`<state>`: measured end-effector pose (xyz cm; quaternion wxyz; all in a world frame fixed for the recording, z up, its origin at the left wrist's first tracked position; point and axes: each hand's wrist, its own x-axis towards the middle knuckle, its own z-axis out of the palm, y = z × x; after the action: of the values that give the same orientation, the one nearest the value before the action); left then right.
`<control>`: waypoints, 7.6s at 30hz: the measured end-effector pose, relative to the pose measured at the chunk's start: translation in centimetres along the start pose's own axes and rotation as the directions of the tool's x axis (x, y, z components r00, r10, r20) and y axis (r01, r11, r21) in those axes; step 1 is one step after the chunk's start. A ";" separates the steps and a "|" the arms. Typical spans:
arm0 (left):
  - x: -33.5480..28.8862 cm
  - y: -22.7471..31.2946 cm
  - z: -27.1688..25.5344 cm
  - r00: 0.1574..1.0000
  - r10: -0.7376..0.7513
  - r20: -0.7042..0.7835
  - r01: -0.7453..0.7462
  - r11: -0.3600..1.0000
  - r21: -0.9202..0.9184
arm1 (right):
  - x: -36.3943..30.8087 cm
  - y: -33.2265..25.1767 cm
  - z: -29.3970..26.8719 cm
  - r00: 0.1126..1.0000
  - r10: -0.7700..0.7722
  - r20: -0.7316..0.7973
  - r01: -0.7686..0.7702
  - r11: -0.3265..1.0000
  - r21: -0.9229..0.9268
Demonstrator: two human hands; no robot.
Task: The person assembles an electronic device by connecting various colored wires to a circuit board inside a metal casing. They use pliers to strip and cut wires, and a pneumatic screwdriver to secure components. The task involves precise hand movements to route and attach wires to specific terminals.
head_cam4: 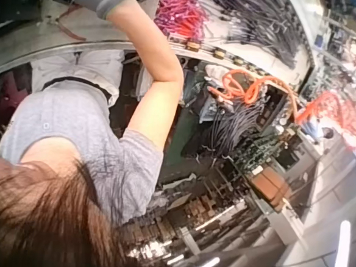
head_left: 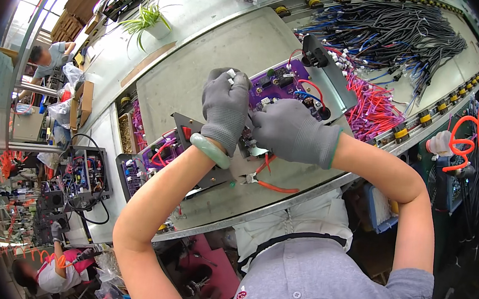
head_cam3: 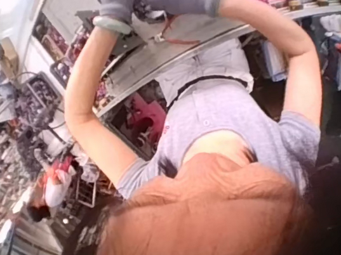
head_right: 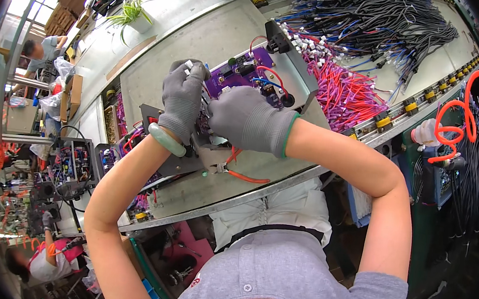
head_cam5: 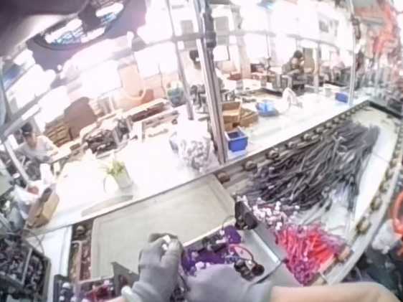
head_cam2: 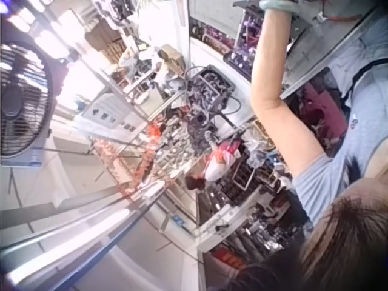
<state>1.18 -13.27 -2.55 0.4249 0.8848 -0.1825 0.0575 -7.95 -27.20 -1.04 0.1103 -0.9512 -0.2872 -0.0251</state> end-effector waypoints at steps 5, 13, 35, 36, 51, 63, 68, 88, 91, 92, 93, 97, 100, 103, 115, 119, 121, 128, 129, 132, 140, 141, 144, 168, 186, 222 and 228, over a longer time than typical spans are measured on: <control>0.9 1.1 -2.4 0.972 -0.080 0.220 0.073 0.997 0.039 | 0.0 -0.3 -1.3 0.993 0.117 0.019 -0.118 0.986 0.115; -2.7 4.7 -4.7 0.892 0.373 0.254 -0.393 0.919 0.028 | 0.0 -0.2 -0.8 0.921 0.386 -0.053 -0.096 0.356 0.929; -2.0 3.6 -6.5 0.954 0.113 0.278 -0.072 0.986 -0.153 | 0.6 0.6 -1.6 0.876 0.471 -0.104 -0.013 0.237 0.971; -1.9 2.9 -6.6 0.958 0.101 0.267 -0.079 0.993 -0.089 | 1.1 1.0 -1.6 0.879 0.448 -0.163 -0.044 0.416 0.908; -3.8 1.8 -7.5 0.848 0.045 0.528 -0.353 0.792 0.499 | 5.3 3.1 -2.0 0.909 0.330 0.256 -0.417 0.689 0.592; -4.1 2.2 -7.4 0.860 0.037 0.509 -0.322 0.814 0.484 | 5.3 1.3 -3.3 0.938 0.312 0.151 -0.344 0.891 0.297; -4.2 3.2 -7.5 0.907 0.409 0.098 -0.402 0.775 0.488 | 3.1 2.0 -2.6 0.948 0.268 -0.172 -0.222 0.944 0.244; -0.7 1.3 -6.5 0.954 0.298 0.043 -0.299 0.921 0.248 | 1.5 2.2 -3.2 0.854 0.202 -0.479 -0.100 0.968 0.231; -0.6 2.6 -8.0 0.921 0.031 0.387 -0.212 0.875 0.434 | 2.8 3.9 -1.0 0.933 0.197 -0.302 -0.198 0.980 0.028; -0.6 2.9 -8.5 0.844 -0.106 0.526 -0.213 0.834 0.510 | 3.3 3.6 -0.7 0.941 0.138 -0.309 -0.145 0.989 0.002; -0.9 2.4 -8.6 0.823 -0.147 0.549 -0.197 0.832 0.519 | 3.8 3.0 -0.9 0.954 0.098 -0.284 -0.104 0.995 -0.006; -0.9 0.8 -8.5 0.781 -0.160 0.604 -0.176 0.871 0.458 | 4.1 2.4 -1.1 0.968 0.096 -0.231 -0.112 0.992 -0.056; -0.7 0.3 -8.6 0.768 -0.144 0.624 -0.140 0.913 0.383 | 4.0 2.6 -0.7 0.967 0.109 -0.232 -0.123 0.991 -0.050; -0.5 0.9 -8.7 0.749 -0.164 0.642 -0.076 0.941 0.329 | 4.2 2.9 -0.6 0.980 0.117 -0.158 -0.131 0.988 -0.083; -0.9 0.4 -8.0 0.792 -0.058 0.608 -0.083 0.976 0.202 | 5.4 1.3 0.2 0.987 0.159 0.001 -0.157 0.973 -0.169; -0.8 0.6 -7.6 0.818 -0.065 0.571 -0.078 0.972 0.221 | 5.0 0.9 -0.1 0.977 0.212 -0.034 -0.214 0.967 -0.135; -1.2 -0.1 -7.6 0.830 -0.003 0.558 -0.083 0.988 0.128 | 4.8 0.8 -0.8 0.976 0.217 0.021 -0.214 0.972 -0.092; -0.6 0.4 -8.9 0.741 -0.017 0.671 -0.043 0.996 0.073 | -2.6 4.1 -4.3 0.700 0.094 -0.708 -0.045 0.995 0.087; -0.7 0.4 -8.8 0.741 -0.038 0.670 -0.013 0.997 0.071 | -4.5 5.9 -5.1 0.661 0.163 -0.732 -0.086 0.986 0.142; -1.0 0.3 -8.5 0.752 0.067 0.656 -0.047 0.998 -0.048 | -9.4 13.3 -4.0 0.496 0.562 -0.662 -0.418 0.823 0.385; -1.3 -0.3 -7.9 0.805 -0.037 0.591 -0.034 0.993 0.110 | -7.1 26.0 10.1 0.597 0.772 -0.217 -0.775 0.625 0.093; -0.8 -1.1 -7.8 0.793 -0.014 0.610 -0.068 0.991 0.111 | -5.8 26.4 10.9 0.592 0.793 -0.144 -0.804 0.592 -0.044; -0.9 0.7 -7.8 0.787 -0.043 0.615 -0.036 0.993 0.115 | -4.9 25.7 15.7 0.516 0.763 -0.390 -0.844 0.530 -0.081; -3.3 5.8 -7.1 0.839 0.530 0.125 -0.498 0.654 0.569 | -14.6 13.1 -2.8 0.391 0.700 -0.598 -0.181 0.696 0.695; -1.0 8.0 -4.4 0.864 0.406 0.298 -0.437 0.898 0.043 | -6.5 4.5 -5.3 0.704 0.195 -0.683 -0.060 0.974 0.216; 4.9 5.1 -3.2 0.617 -0.118 0.778 -0.357 0.839 0.411 | -5.2 7.4 -2.5 0.766 0.314 -0.560 -0.156 0.937 0.311; 6.9 6.0 -2.3 0.519 -0.321 0.793 -0.538 0.598 0.594 | -5.0 6.8 -3.3 0.783 0.315 -0.537 -0.207 0.945 0.254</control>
<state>5.42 -16.83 5.08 -0.1651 0.8669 -0.3818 -0.2746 -8.35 -36.13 0.33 0.2796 -0.9162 -0.1071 -0.2665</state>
